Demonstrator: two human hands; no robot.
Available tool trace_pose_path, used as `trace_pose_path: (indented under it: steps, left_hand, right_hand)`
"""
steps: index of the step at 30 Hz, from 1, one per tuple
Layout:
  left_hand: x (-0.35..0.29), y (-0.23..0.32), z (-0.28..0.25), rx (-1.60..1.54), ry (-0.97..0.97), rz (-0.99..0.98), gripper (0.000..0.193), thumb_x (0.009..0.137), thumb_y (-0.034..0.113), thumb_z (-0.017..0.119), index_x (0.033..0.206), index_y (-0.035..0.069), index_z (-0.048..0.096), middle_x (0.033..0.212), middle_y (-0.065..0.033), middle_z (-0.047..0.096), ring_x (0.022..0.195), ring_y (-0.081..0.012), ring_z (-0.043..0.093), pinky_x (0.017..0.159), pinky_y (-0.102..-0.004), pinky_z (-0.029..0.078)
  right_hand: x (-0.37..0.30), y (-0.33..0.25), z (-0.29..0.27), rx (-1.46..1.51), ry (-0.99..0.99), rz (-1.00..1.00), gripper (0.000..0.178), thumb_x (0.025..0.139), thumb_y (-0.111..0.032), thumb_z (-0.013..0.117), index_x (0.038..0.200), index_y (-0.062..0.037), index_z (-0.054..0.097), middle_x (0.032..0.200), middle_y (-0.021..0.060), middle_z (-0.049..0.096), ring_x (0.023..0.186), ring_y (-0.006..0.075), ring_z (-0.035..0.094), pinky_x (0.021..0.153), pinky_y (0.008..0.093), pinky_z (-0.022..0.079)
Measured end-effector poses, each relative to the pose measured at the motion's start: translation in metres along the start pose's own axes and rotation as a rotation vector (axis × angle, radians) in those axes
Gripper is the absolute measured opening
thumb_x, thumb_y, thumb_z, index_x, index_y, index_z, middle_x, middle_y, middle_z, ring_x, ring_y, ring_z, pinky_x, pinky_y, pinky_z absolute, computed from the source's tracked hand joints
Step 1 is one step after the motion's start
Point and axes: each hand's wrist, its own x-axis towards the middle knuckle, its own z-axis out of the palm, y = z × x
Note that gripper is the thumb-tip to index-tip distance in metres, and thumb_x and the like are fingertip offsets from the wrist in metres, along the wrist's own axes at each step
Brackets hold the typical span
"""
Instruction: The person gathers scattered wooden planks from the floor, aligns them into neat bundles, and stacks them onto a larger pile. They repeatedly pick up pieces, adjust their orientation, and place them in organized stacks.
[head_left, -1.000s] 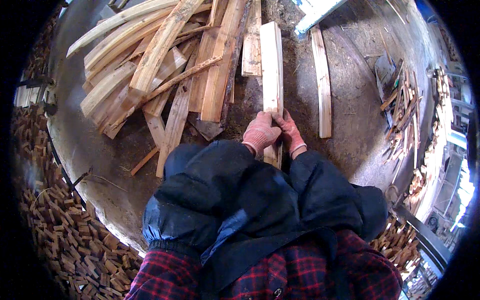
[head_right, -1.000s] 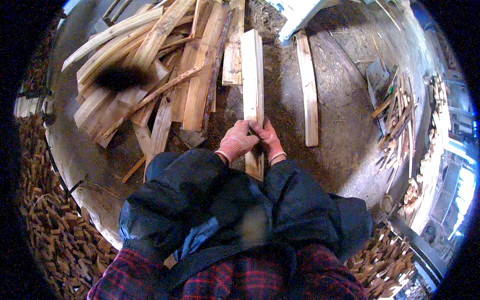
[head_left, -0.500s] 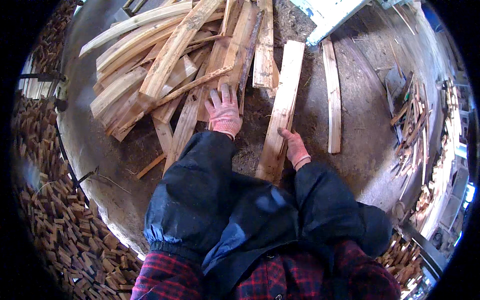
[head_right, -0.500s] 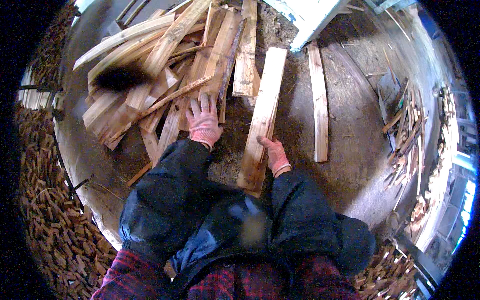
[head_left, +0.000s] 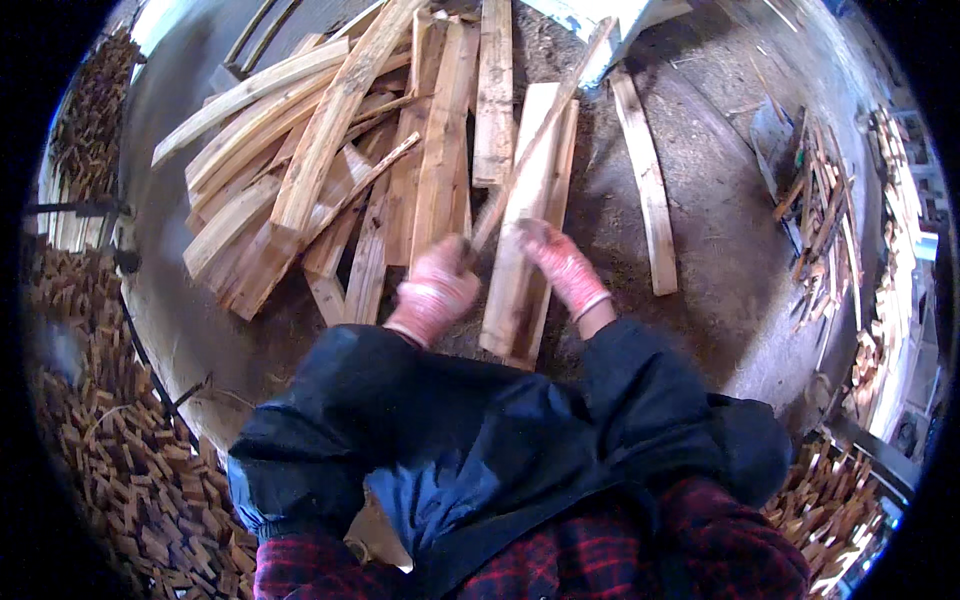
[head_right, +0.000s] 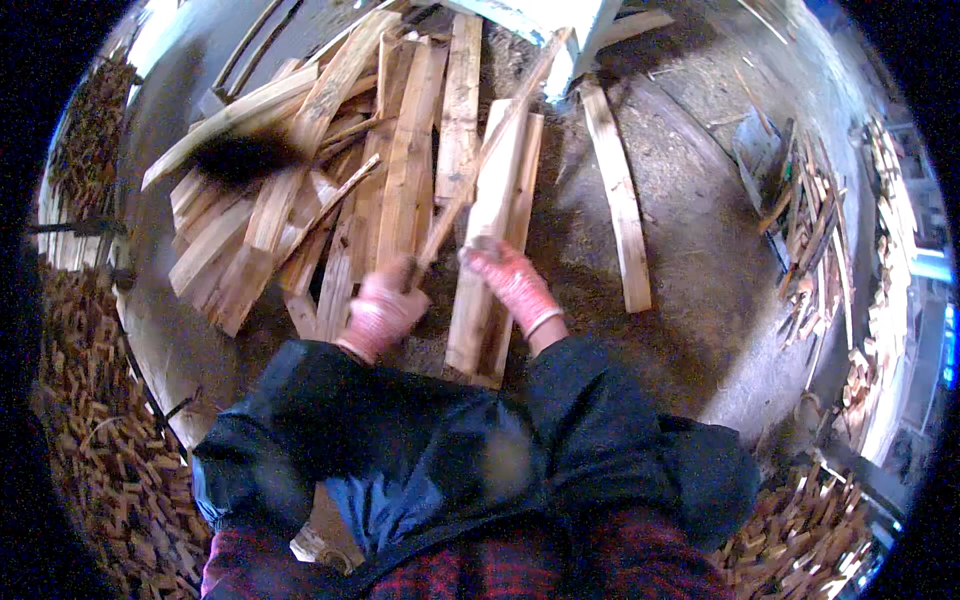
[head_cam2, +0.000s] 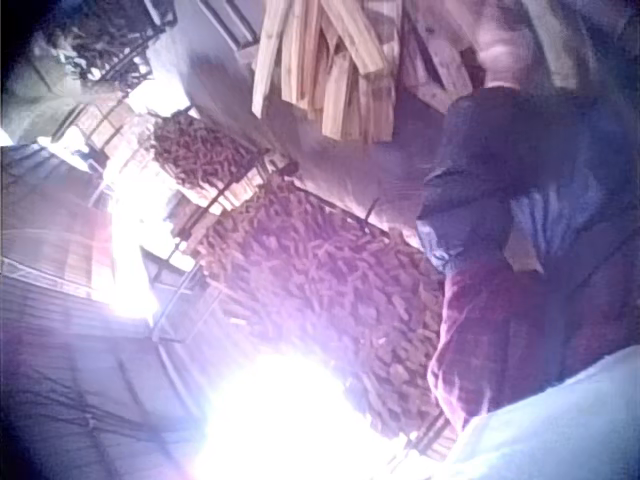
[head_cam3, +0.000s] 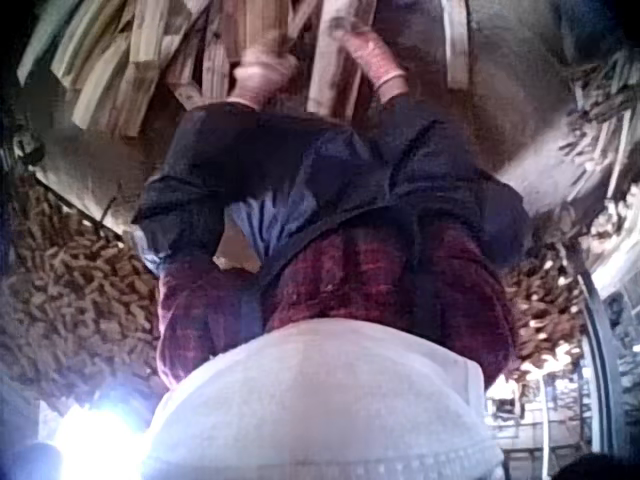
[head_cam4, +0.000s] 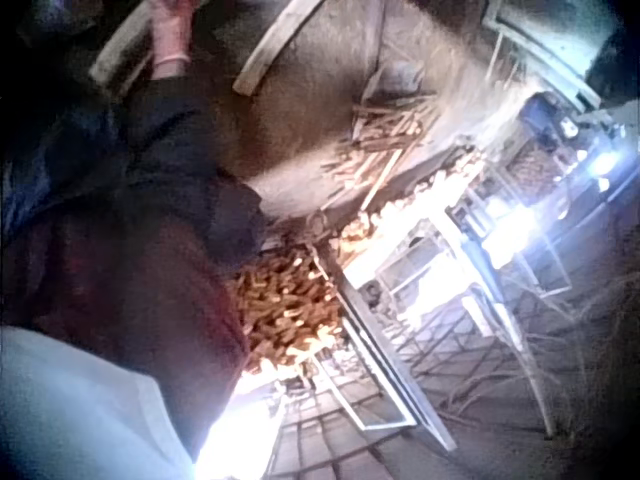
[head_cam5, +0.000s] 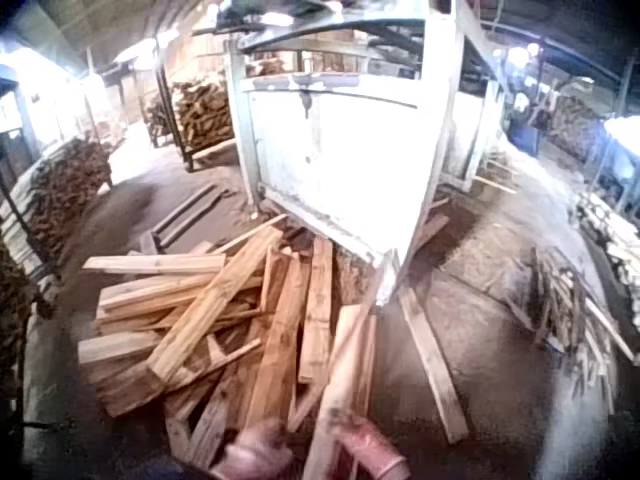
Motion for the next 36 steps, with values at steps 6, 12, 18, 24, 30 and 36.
trace_pose_path:
  steps: [6,12,18,24,30,36]
  left_hand:
    - [-0.005,0.070,0.033,0.099,-0.483,-0.131,0.052,0.077,0.034,0.067,0.117,0.003,0.055,0.108,-0.0226,0.063,0.104,-0.0385,0.059,0.089,-0.0441,0.047]
    - [-0.001,0.065,0.055,0.172,-0.594,0.006,0.060,0.077,0.040,0.064,0.125,0.005,0.054,0.116,-0.0214,0.061,0.110,-0.0356,0.057,0.096,-0.0403,0.044]
    - [0.014,0.086,0.037,0.155,-0.428,-0.051,0.072,0.076,0.040,0.067,0.133,0.002,0.045,0.130,-0.0223,0.051,0.119,-0.0335,0.052,0.100,-0.0391,0.041]
    - [0.106,0.083,0.056,0.241,0.107,-0.133,0.084,0.071,0.044,0.072,0.132,-0.003,0.038,0.133,-0.0235,0.045,0.123,-0.0392,0.043,0.100,-0.0447,0.040]
    - [0.140,0.054,0.056,0.554,0.235,-0.126,0.082,0.067,0.045,0.077,0.128,0.001,0.043,0.124,-0.0210,0.052,0.112,-0.0359,0.052,0.093,-0.0447,0.044]
    - [0.166,0.048,0.058,0.579,0.155,-0.164,0.086,0.062,0.039,0.080,0.129,0.001,0.041,0.125,-0.0201,0.050,0.115,-0.0349,0.050,0.094,-0.0439,0.044]
  right_hand:
    - [-0.019,0.009,0.009,0.170,0.192,0.094,0.026,0.079,-0.018,0.069,0.101,-0.0035,0.068,0.092,0.0014,0.067,0.086,0.0147,0.060,0.080,0.0292,0.047]
    - [-0.059,0.053,-0.076,-0.075,0.689,0.078,0.022,0.074,-0.016,0.070,0.090,-0.0010,0.067,0.078,0.0041,0.065,0.072,0.0140,0.059,0.069,0.0303,0.048]
    - [-0.040,-0.119,-0.203,-0.991,1.008,-0.023,0.031,0.075,-0.024,0.070,0.091,0.0007,0.063,0.076,0.0123,0.064,0.068,0.0269,0.060,0.066,0.0408,0.048]
    - [-0.023,-0.113,-0.220,-0.845,0.901,-0.234,0.045,0.075,-0.040,0.071,0.092,0.0012,0.067,0.090,0.0161,0.069,0.084,0.0263,0.064,0.077,0.0389,0.049]
    - [-0.029,0.038,-0.058,-0.670,0.460,0.213,0.078,0.075,-0.052,0.071,0.124,0.0068,0.051,0.117,0.0260,0.060,0.114,0.0363,0.056,0.096,0.0387,0.044]
    - [-0.016,0.047,-0.043,-0.751,0.453,0.495,0.105,0.063,-0.050,0.081,0.135,0.0109,0.035,0.128,0.0291,0.051,0.120,0.0379,0.051,0.099,0.0387,0.042]
